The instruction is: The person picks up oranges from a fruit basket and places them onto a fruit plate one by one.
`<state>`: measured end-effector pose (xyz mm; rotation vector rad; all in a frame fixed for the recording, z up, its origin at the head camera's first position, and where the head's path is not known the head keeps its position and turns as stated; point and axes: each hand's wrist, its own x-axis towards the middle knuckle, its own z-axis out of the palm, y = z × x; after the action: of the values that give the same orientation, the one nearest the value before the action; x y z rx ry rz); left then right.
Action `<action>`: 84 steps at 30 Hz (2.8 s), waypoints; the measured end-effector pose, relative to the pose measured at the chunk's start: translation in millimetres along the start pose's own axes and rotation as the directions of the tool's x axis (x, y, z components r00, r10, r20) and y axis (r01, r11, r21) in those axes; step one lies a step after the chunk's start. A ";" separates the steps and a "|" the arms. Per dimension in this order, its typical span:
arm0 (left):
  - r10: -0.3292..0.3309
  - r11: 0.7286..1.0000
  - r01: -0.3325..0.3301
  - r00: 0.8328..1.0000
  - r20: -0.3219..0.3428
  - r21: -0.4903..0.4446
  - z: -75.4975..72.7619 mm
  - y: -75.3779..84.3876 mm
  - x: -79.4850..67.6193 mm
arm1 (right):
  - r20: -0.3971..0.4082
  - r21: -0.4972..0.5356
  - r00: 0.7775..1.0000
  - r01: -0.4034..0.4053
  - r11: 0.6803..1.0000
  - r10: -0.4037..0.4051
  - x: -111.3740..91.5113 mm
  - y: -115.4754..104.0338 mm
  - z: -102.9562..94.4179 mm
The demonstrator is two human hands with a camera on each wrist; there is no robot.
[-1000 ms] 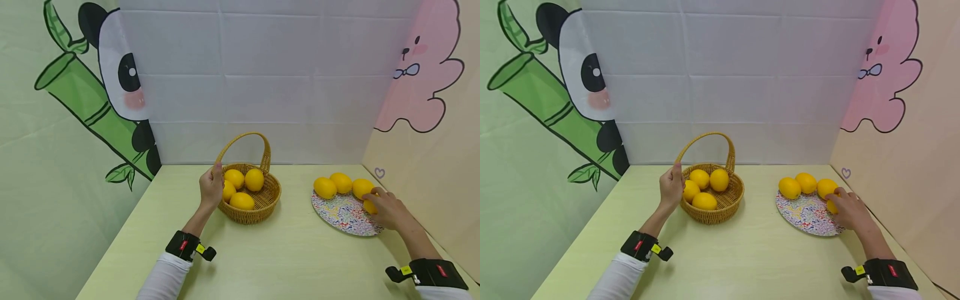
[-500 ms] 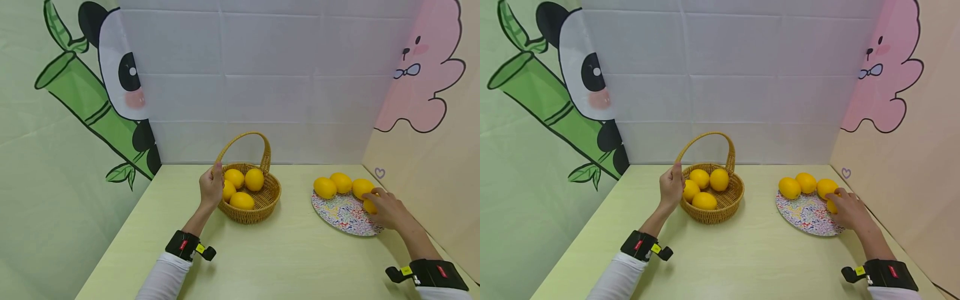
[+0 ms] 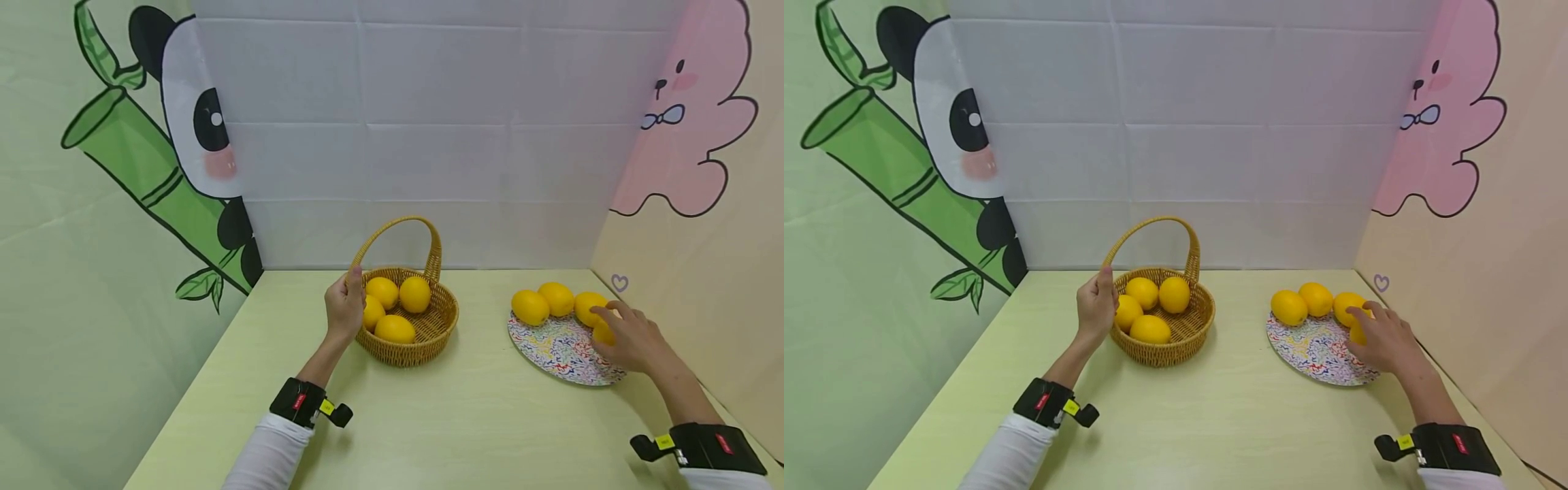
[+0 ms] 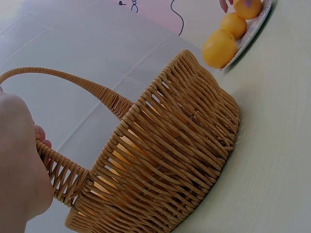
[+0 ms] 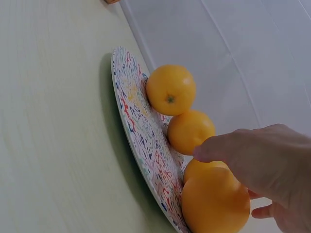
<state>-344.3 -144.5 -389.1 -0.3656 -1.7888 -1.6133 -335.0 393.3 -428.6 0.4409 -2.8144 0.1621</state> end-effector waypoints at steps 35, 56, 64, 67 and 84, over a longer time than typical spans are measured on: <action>0.019 1.000 -0.020 1.000 0.010 0.003 -0.9 1.1 0.0 | -0.043 0.286 0.984 0.178 0.941 -0.173 53.2 -93.5 -28.1; 0.023 1.000 -0.023 1.000 0.006 -0.004 -0.1 3.7 -1.7 | -0.034 0.352 0.924 0.369 0.860 -0.382 102.6 -200.1 -23.1; 0.029 0.999 -0.029 1.000 0.007 -0.015 2.3 4.6 -2.1 | -0.012 0.370 0.888 0.431 0.823 -0.460 118.2 -234.2 -18.4; 0.033 0.999 -0.033 0.999 0.004 -0.010 3.0 4.9 -2.2 | 0.023 0.391 0.874 0.439 0.809 -0.486 125.9 -243.1 -12.5; -0.009 1.000 0.009 1.000 0.024 0.001 5.6 -33.3 3.6 | 0.181 0.373 0.812 0.465 0.803 -0.554 152.0 -284.4 5.0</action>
<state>-369.3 -146.3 -412.0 -0.3780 -1.8115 -1.6208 -385.5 80.4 -369.3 1.3904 -2.8069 0.4617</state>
